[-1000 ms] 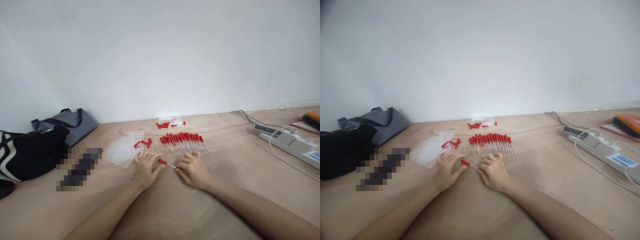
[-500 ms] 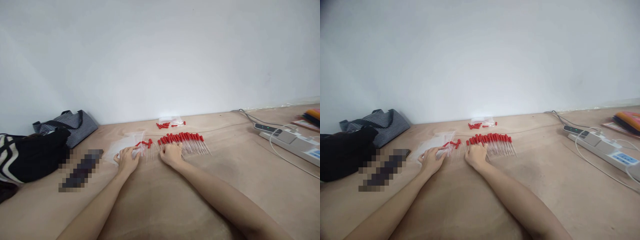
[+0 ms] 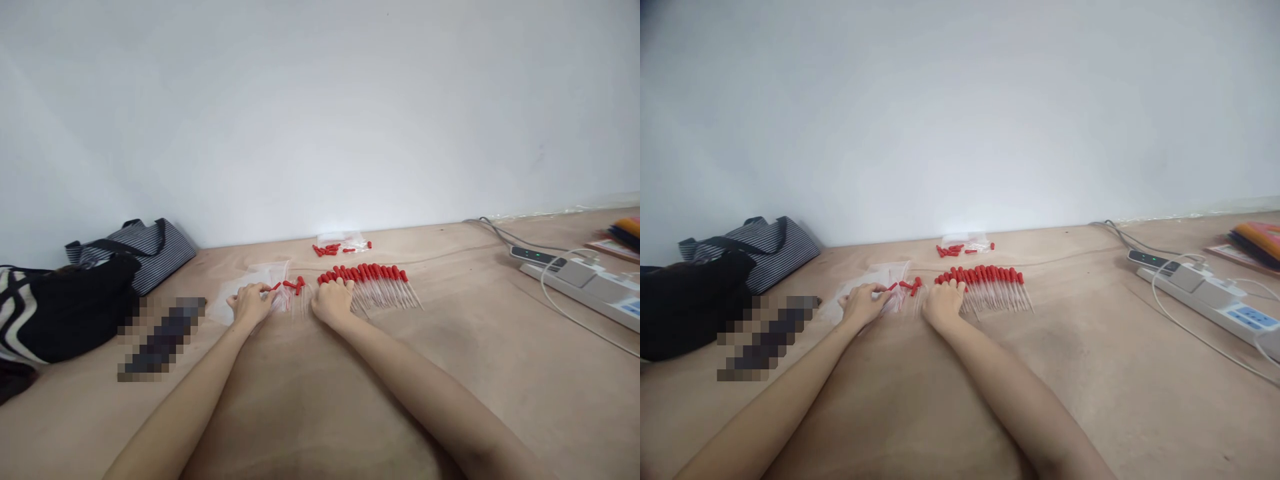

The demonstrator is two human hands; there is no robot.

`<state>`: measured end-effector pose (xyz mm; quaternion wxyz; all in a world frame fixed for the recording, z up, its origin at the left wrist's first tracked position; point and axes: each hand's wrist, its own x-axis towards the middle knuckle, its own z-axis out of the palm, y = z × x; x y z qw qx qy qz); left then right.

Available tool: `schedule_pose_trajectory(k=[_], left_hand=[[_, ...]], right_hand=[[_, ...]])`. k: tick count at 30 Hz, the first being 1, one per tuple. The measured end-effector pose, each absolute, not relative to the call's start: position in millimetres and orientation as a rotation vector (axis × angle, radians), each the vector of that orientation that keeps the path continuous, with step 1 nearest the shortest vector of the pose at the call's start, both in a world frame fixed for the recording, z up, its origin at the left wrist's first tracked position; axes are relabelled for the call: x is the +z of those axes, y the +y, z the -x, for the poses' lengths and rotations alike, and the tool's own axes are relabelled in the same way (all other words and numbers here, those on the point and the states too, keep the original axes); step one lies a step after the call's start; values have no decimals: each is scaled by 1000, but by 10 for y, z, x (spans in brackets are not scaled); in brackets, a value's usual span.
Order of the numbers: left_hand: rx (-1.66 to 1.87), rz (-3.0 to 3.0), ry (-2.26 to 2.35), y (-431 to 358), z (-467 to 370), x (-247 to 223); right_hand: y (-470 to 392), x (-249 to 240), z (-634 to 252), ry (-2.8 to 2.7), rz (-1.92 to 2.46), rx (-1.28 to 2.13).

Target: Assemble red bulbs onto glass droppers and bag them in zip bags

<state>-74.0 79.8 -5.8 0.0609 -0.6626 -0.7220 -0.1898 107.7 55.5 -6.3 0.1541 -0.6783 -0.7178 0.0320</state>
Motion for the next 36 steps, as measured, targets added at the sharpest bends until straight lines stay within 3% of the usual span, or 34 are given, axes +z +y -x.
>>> schedule_pose_trajectory(k=[9, 13, 18, 24, 36], left_hand=[[-798, 1997, -1948, 488, 585, -27], [-874, 2366, -1533, 107, 381, -54], [-851, 2675, -1339, -170, 123, -108], [-776, 2807, -1291, -153, 17, -124], [-778, 2742, -1379, -77, -114, -216]], right_hand=[[531, 66, -922, -2103, 1965, 74], [295, 52, -1287, -2167, 1738, -29], [-73, -188, -2031, -2228, 1377, -122], [-263, -315, -2478, -2217, 1315, -8], [-156, -333, -2289, -2185, 1313, 69]])
